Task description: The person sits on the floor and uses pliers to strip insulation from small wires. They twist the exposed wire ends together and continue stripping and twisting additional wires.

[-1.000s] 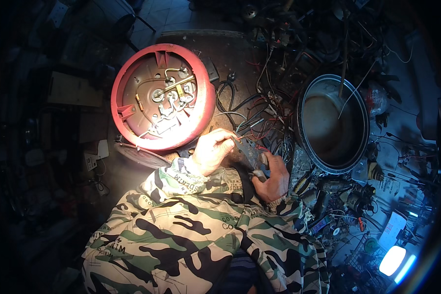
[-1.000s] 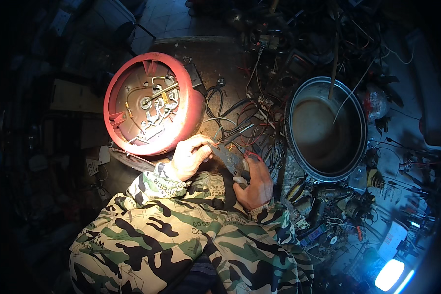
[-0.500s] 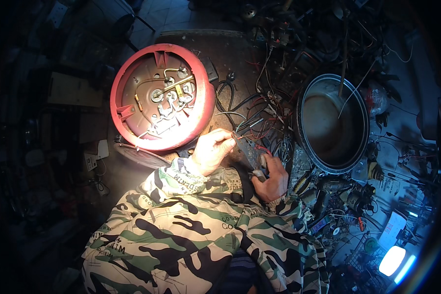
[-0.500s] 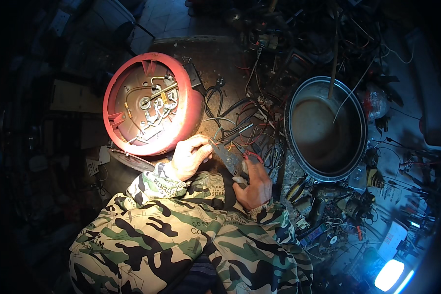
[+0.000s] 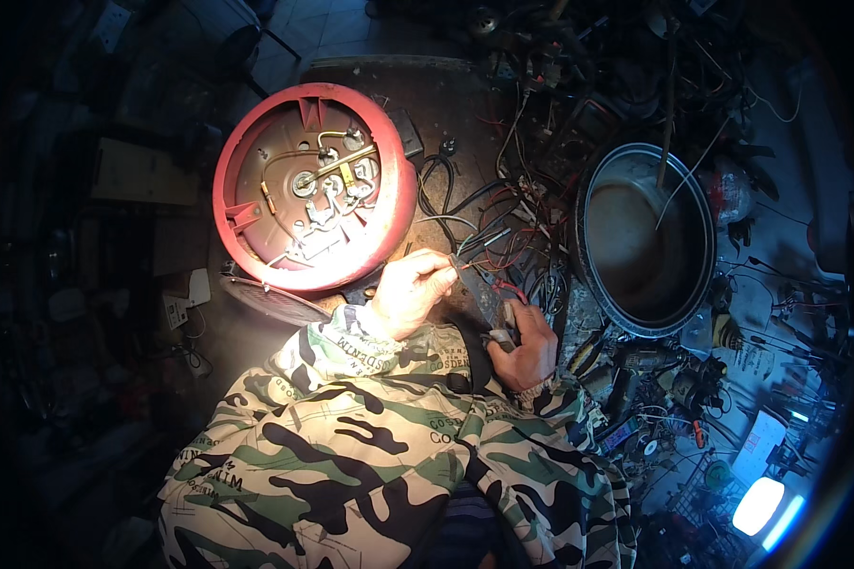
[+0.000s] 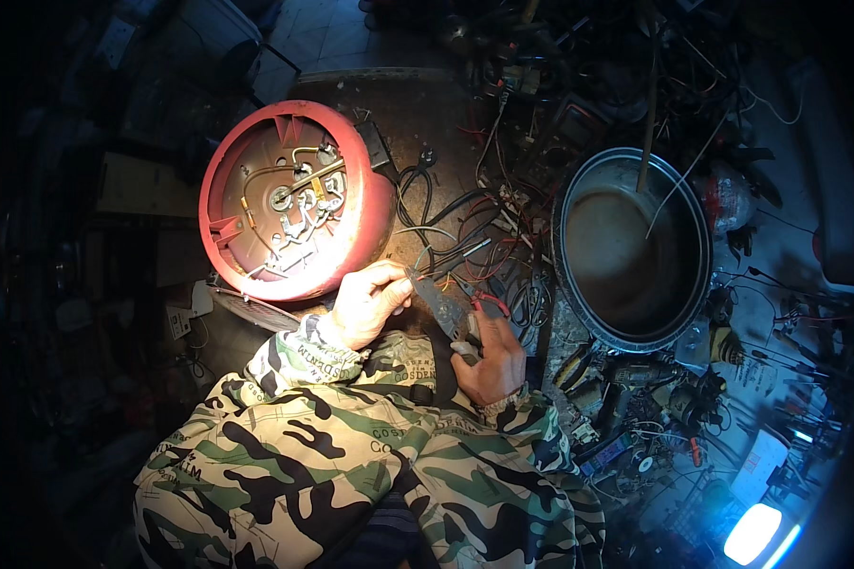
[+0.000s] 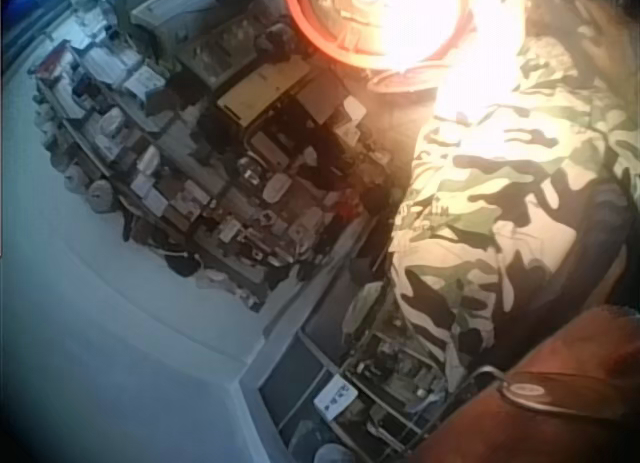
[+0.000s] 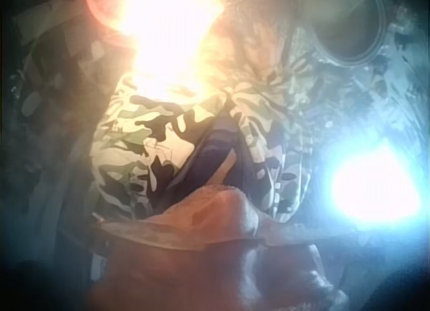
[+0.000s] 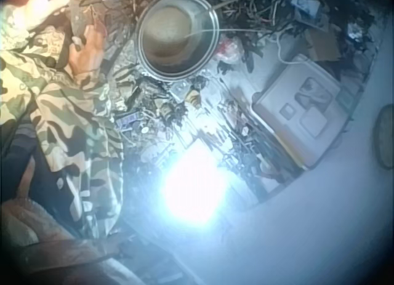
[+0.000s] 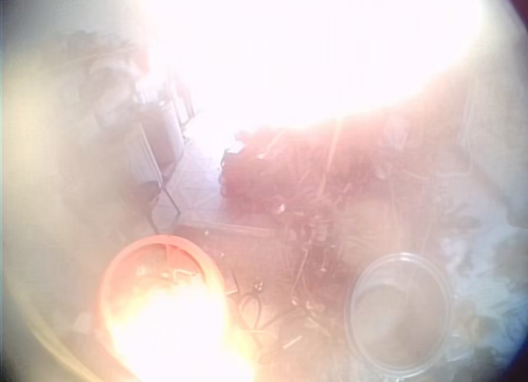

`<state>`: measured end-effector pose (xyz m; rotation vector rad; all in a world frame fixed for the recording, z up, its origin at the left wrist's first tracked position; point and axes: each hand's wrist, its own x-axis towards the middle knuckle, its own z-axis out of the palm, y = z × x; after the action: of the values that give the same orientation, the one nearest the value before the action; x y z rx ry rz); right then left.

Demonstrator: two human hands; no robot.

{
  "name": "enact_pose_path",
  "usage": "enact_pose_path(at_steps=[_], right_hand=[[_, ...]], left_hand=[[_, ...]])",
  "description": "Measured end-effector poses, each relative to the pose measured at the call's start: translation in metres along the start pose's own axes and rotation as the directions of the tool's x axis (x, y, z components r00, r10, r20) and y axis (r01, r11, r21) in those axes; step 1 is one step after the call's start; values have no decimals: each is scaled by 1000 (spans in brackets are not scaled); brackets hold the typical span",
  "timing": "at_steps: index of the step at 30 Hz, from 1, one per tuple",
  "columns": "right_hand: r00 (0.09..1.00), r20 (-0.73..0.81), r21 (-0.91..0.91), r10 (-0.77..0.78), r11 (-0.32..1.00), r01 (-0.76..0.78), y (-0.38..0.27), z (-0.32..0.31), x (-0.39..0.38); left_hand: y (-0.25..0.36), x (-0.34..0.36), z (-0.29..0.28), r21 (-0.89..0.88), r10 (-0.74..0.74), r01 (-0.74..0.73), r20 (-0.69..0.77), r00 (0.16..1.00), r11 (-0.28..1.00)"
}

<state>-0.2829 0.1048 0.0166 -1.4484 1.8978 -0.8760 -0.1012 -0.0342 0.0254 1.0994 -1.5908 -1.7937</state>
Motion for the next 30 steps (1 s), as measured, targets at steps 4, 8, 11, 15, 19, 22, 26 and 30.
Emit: enact_pose_path(at_steps=[4,8,11,15,19,22,26,30], right_hand=[[1000,-2,14,7,1000,-7,-1,0,0],[1000,3,17,13,1000,-13,-2,0,0],[1000,9,28,14,1000,-14,-2,0,1],[1000,10,25,22,999,-22,-1,1,0],[1000,4,27,19,999,-19,0,1,-1],[1000,-1,24,5,1000,-5,1,1,-2],[1000,0,35,6,999,-6,2,0,-3],[1000,4,53,12,999,-12,2,1,-4]], left_hand=[[1,0,0,9,0,0,-2,1000,1000],[2,0,-1,43,10,-10,5,1000,999],[1,-1,0,35,13,-13,-1,1000,999],[-3,-1,-1,40,40,-40,0,999,998],[-3,-1,-1,54,36,-37,16,999,998],[-2,-1,-1,39,43,-44,20,999,998],[-3,-1,0,17,34,-34,14,999,999],[-7,-2,1,-73,-11,12,15,1000,997]])
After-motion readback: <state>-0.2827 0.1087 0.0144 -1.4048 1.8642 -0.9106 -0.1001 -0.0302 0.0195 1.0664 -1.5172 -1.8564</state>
